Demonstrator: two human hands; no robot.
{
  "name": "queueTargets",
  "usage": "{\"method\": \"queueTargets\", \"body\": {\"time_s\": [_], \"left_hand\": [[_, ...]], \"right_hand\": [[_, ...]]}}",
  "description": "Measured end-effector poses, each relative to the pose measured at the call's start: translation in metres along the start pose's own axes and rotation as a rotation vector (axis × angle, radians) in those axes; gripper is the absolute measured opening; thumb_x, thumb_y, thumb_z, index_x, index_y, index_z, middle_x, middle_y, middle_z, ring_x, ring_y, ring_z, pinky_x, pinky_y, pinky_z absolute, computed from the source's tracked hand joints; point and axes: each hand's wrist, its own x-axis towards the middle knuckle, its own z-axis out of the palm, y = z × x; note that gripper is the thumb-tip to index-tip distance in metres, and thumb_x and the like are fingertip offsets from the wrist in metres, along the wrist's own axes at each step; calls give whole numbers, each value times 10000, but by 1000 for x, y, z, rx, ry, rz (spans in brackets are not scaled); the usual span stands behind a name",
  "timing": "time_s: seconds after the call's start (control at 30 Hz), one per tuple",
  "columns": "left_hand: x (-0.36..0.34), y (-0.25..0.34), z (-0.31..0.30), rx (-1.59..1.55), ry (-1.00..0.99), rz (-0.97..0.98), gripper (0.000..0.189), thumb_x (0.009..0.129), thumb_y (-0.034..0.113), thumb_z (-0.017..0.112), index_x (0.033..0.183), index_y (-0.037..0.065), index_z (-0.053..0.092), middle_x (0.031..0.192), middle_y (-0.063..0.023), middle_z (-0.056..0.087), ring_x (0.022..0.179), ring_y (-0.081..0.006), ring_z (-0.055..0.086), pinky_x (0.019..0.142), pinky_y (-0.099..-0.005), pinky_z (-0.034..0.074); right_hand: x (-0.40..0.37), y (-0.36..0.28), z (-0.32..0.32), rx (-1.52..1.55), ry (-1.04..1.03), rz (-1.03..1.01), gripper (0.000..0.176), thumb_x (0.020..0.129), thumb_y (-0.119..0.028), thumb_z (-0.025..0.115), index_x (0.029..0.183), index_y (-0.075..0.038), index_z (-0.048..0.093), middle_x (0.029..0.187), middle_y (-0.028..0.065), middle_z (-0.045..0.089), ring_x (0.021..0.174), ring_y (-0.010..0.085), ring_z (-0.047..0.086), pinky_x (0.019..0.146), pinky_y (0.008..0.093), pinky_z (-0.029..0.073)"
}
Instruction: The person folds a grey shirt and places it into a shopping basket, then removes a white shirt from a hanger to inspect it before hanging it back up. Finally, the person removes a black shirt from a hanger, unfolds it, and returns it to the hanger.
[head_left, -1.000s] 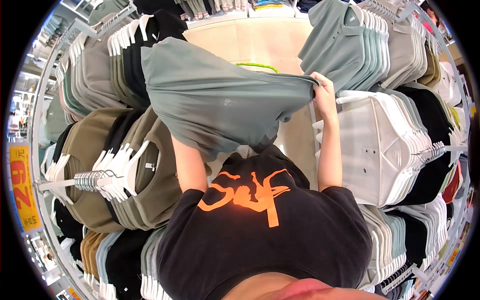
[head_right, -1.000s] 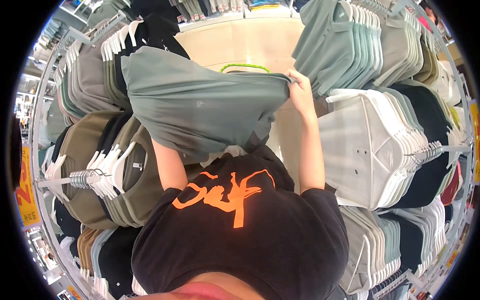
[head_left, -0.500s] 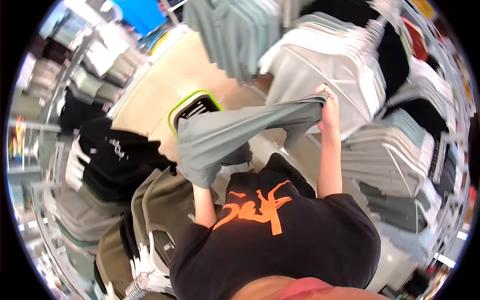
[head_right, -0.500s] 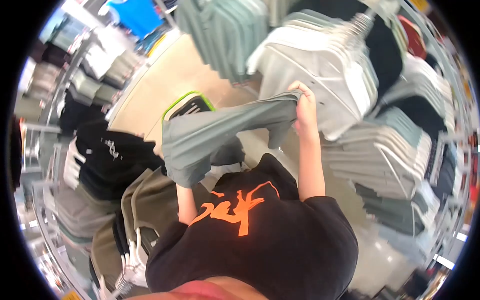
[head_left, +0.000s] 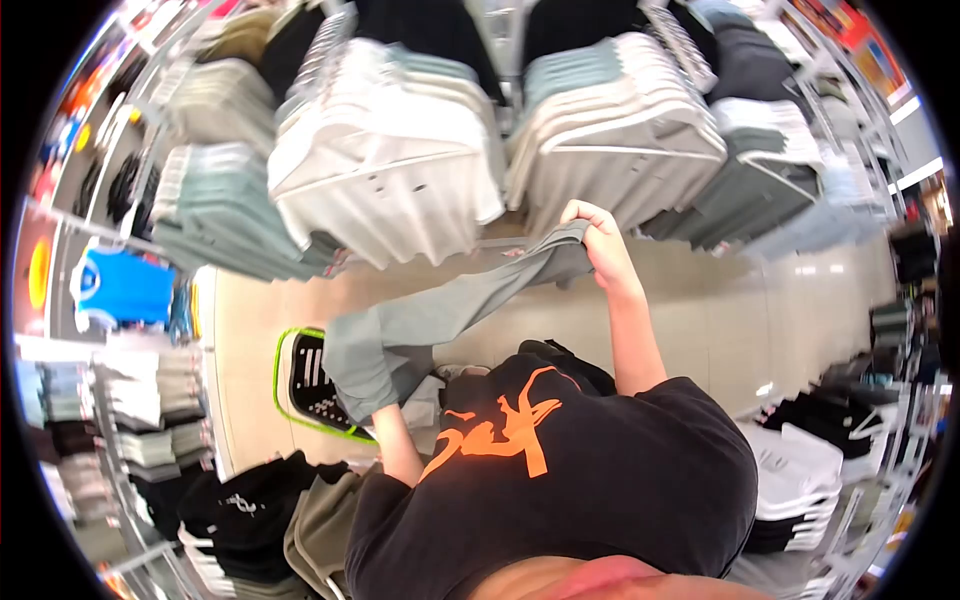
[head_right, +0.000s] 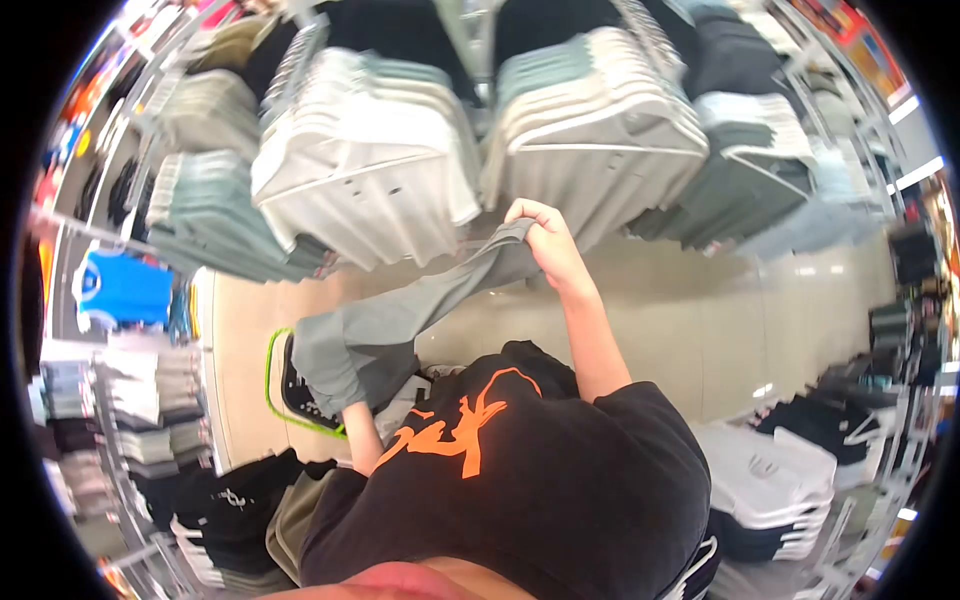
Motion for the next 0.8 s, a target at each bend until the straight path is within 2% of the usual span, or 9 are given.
{"method": "queueTargets", "body": {"time_s": [0.2,0.27,0.43,0.47,0.57,0.6,0.7,0.73,0.8], "left_hand": [[-99,86,63,-163,-470,279,194,761,162,514,915,54,470,868,-50,509,802,-170,531,743,-263,422],[-122,110,80,-348,-852,223,233,754,137,511,965,57,455,893,-59,511,814,-170,529,757,-266,419],[-155,164,121,-827,-1992,-233,522,717,5,492,1222,75,382,1025,-106,524,875,-177,522,821,-288,406],[-172,158,136,-628,-2054,45,665,735,-15,470,1343,143,252,1096,-126,517,933,-179,511,856,-290,390],[-195,198,157,-540,-2028,96,710,737,-7,461,1370,174,194,1177,-134,463,943,-178,508,854,-300,391],[-187,242,146,-678,-1998,-105,633,734,4,456,1330,127,282,1243,-139,397,1015,-185,465,879,-305,373],[-201,272,170,-862,-2124,315,496,738,20,457,1230,71,413,1225,-141,388,1056,-196,433,895,-306,358],[-204,284,173,-874,-2111,447,361,751,46,514,1108,16,474,1197,-105,431,1076,-196,443,928,-292,326],[-215,296,181,-802,-2233,476,362,736,30,473,1097,15,496,1146,-113,434,1062,-213,435,900,-302,346]], "right_hand": [[-86,-22,-106,95,415,-1,164,741,43,342,702,-51,471,644,11,533,571,55,469,530,193,375],[-113,-28,-127,121,447,0,163,740,45,346,697,-51,471,648,13,534,572,56,471,528,196,377],[-165,-19,-151,36,417,-13,127,763,37,403,735,-41,499,663,-16,513,622,29,454,550,179,362],[-173,-9,-154,15,405,-7,130,751,42,395,738,-37,497,666,-18,510,632,38,451,555,188,362],[-197,-17,-137,-116,356,88,133,711,48,380,747,-21,488,654,8,502,632,88,450,570,229,370],[-204,-20,-134,-216,339,103,140,694,46,377,753,-18,486,658,33,498,628,112,452,581,244,376],[-222,-2,-142,-325,352,-1,156,664,37,369,765,-11,478,696,102,485,631,162,453,603,271,383],[-225,3,-145,-307,397,-62,158,663,38,365,765,-9,477,701,103,485,632,165,452,598,271,382],[-230,2,-152,-261,501,-107,200,644,79,328,747,-9,475,704,26,505,694,95,450,608,232,367]]}}
